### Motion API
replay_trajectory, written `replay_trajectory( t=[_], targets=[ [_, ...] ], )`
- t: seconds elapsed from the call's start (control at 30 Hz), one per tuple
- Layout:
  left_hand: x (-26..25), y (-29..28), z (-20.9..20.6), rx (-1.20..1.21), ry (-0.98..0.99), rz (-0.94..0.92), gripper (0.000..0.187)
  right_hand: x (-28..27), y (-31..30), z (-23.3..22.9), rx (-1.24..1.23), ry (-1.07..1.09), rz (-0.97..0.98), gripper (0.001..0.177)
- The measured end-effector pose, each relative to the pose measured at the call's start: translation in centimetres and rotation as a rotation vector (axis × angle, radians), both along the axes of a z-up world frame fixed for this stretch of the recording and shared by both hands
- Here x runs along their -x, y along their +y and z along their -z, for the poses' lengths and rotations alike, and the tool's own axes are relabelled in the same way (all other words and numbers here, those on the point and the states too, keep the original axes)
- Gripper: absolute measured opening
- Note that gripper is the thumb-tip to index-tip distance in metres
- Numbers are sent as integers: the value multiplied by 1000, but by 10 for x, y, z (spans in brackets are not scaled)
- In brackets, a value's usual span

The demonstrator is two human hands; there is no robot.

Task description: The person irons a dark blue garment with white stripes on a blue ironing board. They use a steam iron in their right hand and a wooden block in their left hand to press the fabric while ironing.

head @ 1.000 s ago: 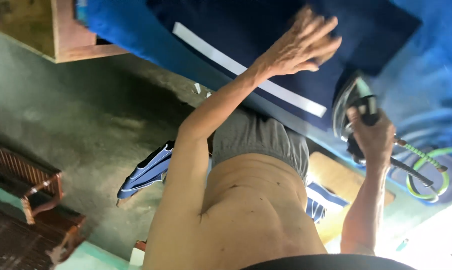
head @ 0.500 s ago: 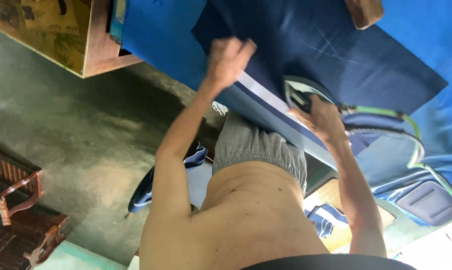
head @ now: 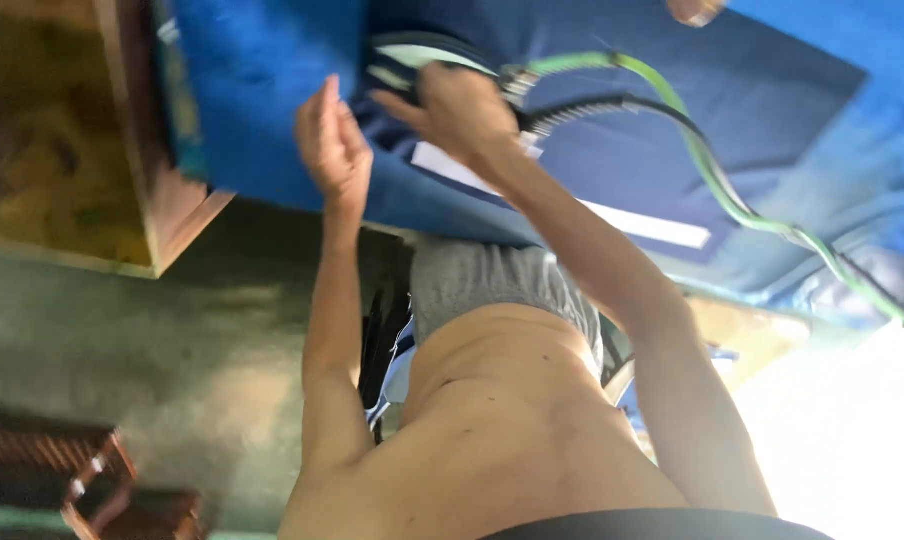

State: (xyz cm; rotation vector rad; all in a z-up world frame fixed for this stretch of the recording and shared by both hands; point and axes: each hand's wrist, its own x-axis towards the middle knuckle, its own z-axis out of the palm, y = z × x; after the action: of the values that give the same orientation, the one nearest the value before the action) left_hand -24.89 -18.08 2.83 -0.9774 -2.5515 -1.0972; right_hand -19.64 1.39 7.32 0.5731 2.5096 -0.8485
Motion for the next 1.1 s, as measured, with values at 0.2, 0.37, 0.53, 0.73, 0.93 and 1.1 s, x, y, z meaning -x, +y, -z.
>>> replay_trajectory(
  t=[0.2,0.37,0.53,0.73,0.93,1.1],
  targets=[
    [-4,5,5,-14,-16,-2,27,24,-5,8,111,73,56,65],
    [-11,11,4,-35,22,94,28,-36,12,14,169,135,132,68],
    [-28,19,17,-54,159,56,29,-155,69,-17,271,-8,199,73],
    [-71,47,13,-150,124,81,32,-315,161,-32,-47,11,49,56],
    [-116,102,10,-183,-79,173,37,-442,226,5,-128,-15,324,60],
    [-119,171,27,-192,-26,321,36,-473,249,40,-153,-80,384,72]
  ],
)
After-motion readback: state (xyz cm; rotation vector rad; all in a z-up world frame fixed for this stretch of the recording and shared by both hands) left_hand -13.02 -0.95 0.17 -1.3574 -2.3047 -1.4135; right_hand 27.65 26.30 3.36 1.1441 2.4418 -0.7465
